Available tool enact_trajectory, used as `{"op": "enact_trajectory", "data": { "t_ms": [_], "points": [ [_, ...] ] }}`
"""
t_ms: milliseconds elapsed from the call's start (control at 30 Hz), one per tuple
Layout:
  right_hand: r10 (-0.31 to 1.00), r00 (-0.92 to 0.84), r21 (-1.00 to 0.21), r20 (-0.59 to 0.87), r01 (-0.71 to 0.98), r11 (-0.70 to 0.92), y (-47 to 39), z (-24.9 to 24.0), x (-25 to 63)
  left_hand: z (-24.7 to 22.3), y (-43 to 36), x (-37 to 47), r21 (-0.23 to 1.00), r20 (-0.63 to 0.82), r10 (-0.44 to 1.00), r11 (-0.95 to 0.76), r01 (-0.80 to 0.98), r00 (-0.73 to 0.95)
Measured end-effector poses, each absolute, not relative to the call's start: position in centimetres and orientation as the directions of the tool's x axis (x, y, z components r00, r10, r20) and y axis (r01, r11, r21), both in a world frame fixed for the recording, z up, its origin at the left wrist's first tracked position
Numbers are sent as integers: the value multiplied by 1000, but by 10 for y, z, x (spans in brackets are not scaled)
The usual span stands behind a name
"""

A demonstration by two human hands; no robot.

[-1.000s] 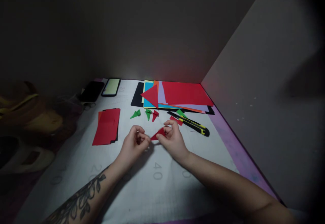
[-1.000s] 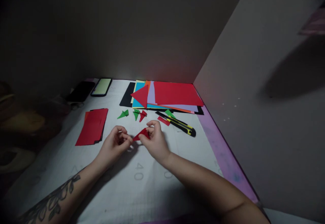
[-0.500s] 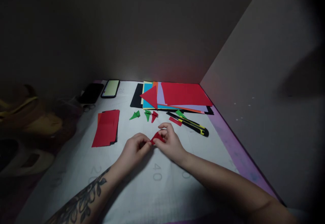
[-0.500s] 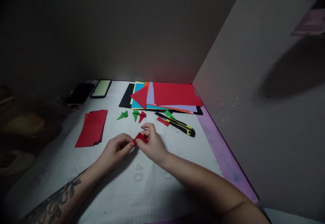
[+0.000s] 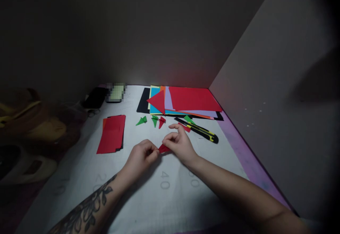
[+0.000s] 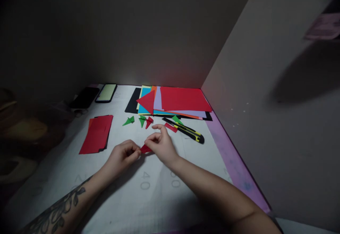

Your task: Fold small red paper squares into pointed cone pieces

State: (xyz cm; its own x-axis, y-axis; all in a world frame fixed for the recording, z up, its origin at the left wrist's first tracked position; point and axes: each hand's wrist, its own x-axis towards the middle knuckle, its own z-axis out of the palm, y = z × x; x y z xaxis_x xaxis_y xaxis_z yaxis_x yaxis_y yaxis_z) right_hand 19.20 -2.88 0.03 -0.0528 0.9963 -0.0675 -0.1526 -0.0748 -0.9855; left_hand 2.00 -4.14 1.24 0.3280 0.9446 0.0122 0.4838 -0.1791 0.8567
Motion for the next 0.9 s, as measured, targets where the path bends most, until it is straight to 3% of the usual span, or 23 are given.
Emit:
{"op": "enact_trajectory", "data": {
  "t_ms": [167, 233, 300, 400, 633, 900],
  "points": [
    [978, 193, -972, 78, -205, 118, -19, -7, 199, 11, -38, 19, 913, -47, 976, -46, 406, 215],
    [984, 152, -971, 97, -201, 127, -22, -9, 196, 12, -37, 20, 948, -113, 984, 65, 312, 138],
    [998, -36, -981, 56, -187, 48, -29, -10, 189, 14, -38, 21, 964, -139, 986, 115, 238, 89],
    [978, -206, -993, 11, -115, -13, -36, -9, 182, 15, -40, 23, 972, -116, 989, 94, 217, 92],
    [995, -90, -999, 37, 20, 39, -37, -2, 184, 8, -44, 28, 953, -53, 972, -18, 303, 227],
    [999, -31, -999, 10, -36, 8, -33, -8, 190, 2, -44, 26, 916, -54, 956, -68, 395, 288]
  ]
}}
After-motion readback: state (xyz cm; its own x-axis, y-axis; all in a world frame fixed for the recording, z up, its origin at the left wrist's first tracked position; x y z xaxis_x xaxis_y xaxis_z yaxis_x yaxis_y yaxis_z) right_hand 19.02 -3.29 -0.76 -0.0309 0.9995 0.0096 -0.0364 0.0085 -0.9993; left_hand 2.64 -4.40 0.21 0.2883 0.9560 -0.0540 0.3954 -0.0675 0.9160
